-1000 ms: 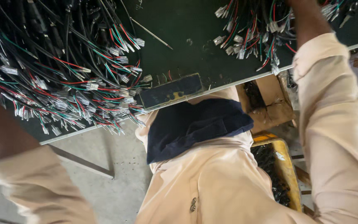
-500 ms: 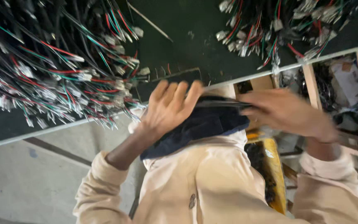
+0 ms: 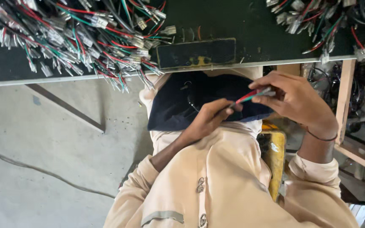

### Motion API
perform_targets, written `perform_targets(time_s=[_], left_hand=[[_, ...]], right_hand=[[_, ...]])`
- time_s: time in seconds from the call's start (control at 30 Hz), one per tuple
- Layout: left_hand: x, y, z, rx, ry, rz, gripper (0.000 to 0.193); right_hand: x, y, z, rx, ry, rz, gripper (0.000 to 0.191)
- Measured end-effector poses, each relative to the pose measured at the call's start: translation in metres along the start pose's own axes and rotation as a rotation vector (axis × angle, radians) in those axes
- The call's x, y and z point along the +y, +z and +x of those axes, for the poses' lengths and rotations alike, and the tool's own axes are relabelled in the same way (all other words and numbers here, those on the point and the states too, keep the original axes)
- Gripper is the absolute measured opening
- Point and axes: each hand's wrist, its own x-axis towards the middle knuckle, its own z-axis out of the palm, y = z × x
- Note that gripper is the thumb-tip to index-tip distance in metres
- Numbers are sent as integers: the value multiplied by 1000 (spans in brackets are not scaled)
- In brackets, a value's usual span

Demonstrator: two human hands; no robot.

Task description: The person sits at a workbench assembling wire connectors. They pick up pre-stripped red and green wires, twist the ends together, insert them into white connector housings, and work on a black multi-connector plug, pressing wires into its terminals by hand.

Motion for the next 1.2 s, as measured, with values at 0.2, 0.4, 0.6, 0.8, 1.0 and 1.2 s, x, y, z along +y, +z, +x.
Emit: perform_targets(time_s=[0.2,0.4,0.6,0.8,1.0,1.2], left_hand=[[25,14,9,237,68,163,19],[28,6,7,402,-137,-360,16],[13,1,-3,181,-39,-429,17],[17,-11,-7,241,-93,-354,19],[26,-16,-2,346,-27,-543,33],[27,-23,-5,376,-63,-469,27]], right_hand=[[-9,26,-4,152,-292,-129,42],[-1,55,10,193,27,845,44],[12,94,20,288,-62,1312,39],[-9,87,21,388,-71,918,50],[-6,100,22,344,-55,1125,34],[16,150,27,437,127,1487,20]])
